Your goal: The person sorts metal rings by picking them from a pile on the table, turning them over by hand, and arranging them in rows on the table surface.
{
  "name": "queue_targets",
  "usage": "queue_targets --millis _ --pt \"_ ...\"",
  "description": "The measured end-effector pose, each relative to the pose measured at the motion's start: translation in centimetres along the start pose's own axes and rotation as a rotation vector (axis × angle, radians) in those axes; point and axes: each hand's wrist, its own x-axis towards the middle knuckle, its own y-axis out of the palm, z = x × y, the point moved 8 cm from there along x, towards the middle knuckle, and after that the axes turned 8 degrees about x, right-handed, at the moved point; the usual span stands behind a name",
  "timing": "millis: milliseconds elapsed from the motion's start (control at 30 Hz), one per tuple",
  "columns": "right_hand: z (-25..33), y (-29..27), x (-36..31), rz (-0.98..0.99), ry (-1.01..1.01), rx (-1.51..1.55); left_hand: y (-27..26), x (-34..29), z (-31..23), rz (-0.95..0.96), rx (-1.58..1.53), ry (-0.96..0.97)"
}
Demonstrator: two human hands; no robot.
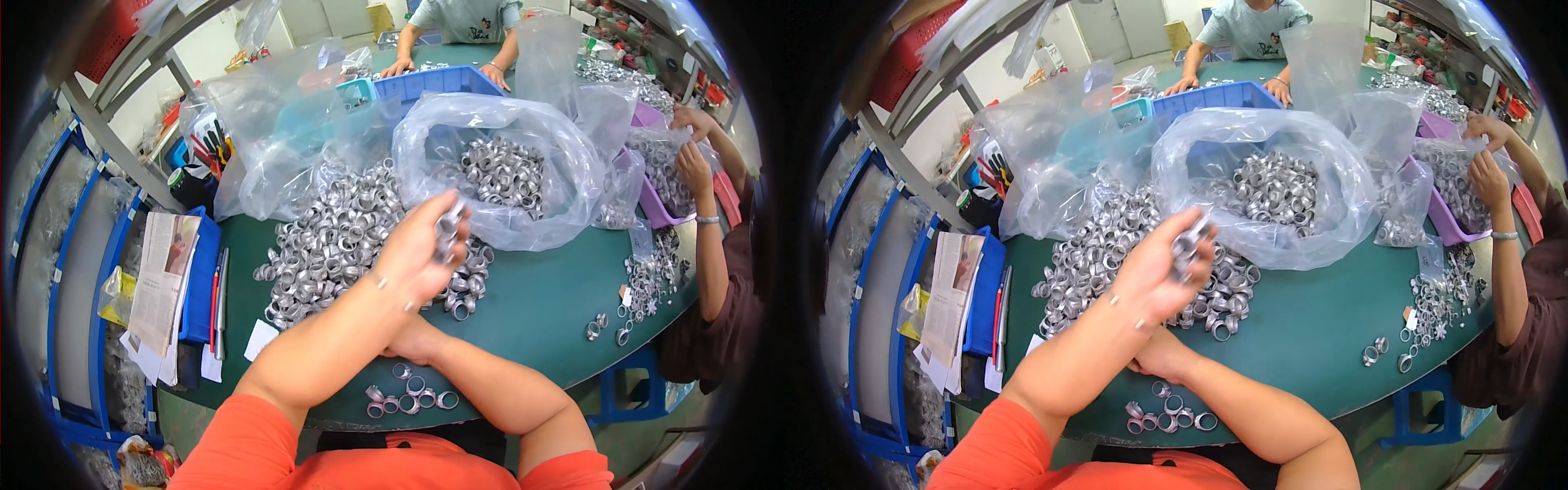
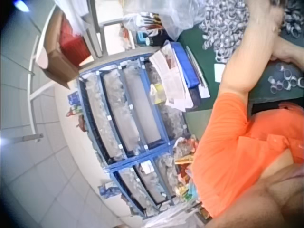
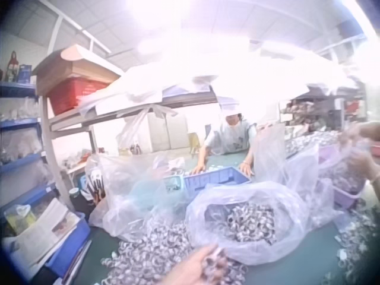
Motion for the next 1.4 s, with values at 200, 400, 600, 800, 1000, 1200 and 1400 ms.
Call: queue_targets --millis 200,400,600,800,1000,1200,1400 --pt "-0.2 1.3 -0.6 0.084 0.168 0.135 4.5 5.0 -4.1 0.170 0.153 -0.032" --pt "-0.1 0.2 -0.2 0.044 0.069 0.240 -1.9 0.5 -8.1 0.017 0.494 0.314" --pt "0.4 -0.2 -0.5 0.044 0.017 0.500 -9.2 -8.9 -7.6 -0.228 0.910 0.474" --pt "1.0 1.0 -0.4 0.089 -0.109 0.405 -13.1 -14.7 -3.3 -0.173 0.896 0.572" --pt "3.1 2.3 -1.8 0.061 -0.569 -0.296 -15.0 -14.8 -1.3 -0.160 0.597 0.511" --pt "3.7 3.5 -2.4 0.059 -0.602 -0.388 -15.7 -14.8 -1.1 -0.141 0.518 0.520" --pt "5.5 4.4 -3.0 -0.003 -0.692 -0.750 -15.1 -14.5 -0.6 -0.084 0.501 0.418"
